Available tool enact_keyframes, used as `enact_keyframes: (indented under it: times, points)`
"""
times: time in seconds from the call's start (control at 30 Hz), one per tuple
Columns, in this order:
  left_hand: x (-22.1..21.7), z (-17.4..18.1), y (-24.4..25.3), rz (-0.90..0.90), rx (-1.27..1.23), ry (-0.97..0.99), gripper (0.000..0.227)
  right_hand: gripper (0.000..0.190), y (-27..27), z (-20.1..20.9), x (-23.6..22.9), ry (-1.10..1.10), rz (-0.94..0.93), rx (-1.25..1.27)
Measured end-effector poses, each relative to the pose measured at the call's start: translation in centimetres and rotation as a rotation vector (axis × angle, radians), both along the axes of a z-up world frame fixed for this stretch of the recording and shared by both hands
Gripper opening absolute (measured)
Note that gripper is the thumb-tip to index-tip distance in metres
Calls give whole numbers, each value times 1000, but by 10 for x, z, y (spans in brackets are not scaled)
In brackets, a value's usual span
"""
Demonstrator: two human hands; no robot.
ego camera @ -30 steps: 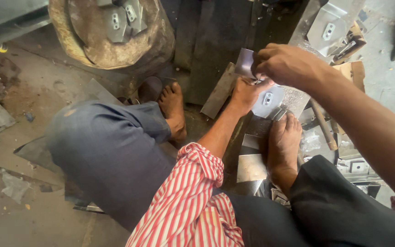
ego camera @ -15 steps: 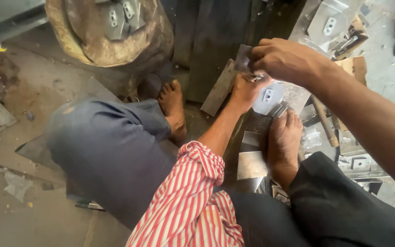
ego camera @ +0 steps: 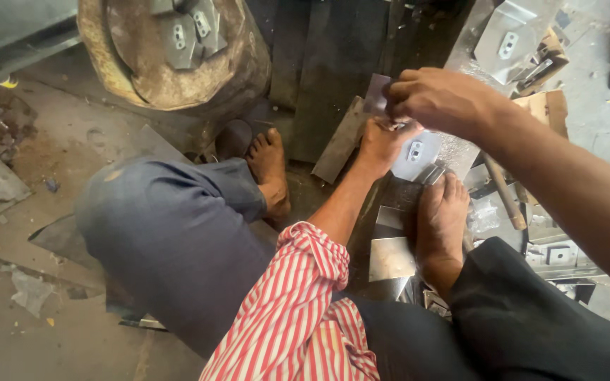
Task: The person sits on the floor and uses tin snips to cut rectangular metal sheets into smaller pieces. They repeatedly pick up sheets, position them, and cut along straight lines, placing the cut pieces into a nearby container.
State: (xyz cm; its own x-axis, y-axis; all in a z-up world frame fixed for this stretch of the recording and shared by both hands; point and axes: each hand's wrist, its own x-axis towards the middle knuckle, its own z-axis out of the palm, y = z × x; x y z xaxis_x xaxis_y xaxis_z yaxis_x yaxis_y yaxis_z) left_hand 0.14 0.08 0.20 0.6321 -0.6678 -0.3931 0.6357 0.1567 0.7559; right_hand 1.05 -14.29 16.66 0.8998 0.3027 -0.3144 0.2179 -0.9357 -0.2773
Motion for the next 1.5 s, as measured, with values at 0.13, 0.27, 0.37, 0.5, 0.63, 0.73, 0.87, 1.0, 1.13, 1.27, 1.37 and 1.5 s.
enact_keyframes:
  times: [0.13, 0.27, 0.37, 0.5, 0.63, 0.73, 0.87, 1.0, 1.13, 1.27, 1.37, 1.5]
  points:
    - [-3, -4, 0, -8, 120, -84, 27, 41, -25, 3, 3, -208, -17, -143]
    - [-3, 5, 2, 8, 43, -79, 24, 17, -46, 15, -18, -260, -346, -162]
    - [3, 16, -2, 14, -74, -11, 14, 16, -30, 2, -46, -203, -603, 122]
    - [1, 17, 3, 13, -82, -43, 14, 12, -6, -27, -69, -406, -571, 240]
    - [1, 9, -3, 38, -71, -11, 15, 13, -7, -29, -71, -425, -508, 161]
    - [-1, 3, -1, 18, 61, -69, 19, 12, -21, -12, -76, -229, -444, -7]
    - [-3, -2, 2, -8, 75, -40, 23, 20, -28, 3, -78, -198, -428, -120]
    - [-3, -6, -2, 18, 92, -55, 29, 10, -9, -10, -70, -373, -517, 37]
    - [-2, -9, -1, 16, 232, -182, 53, 16, -3, -9, -93, -340, -568, 10]
    - [-1, -4, -3, 16, 57, 8, 28, 10, -4, -5, -111, -390, -635, 39]
    - [0, 3, 0, 34, 148, -71, 42, 8, 9, -11, -113, -508, -712, 190]
    - [3, 12, 0, 25, 258, -130, 49, 9, 24, -17, -113, -539, -763, 217]
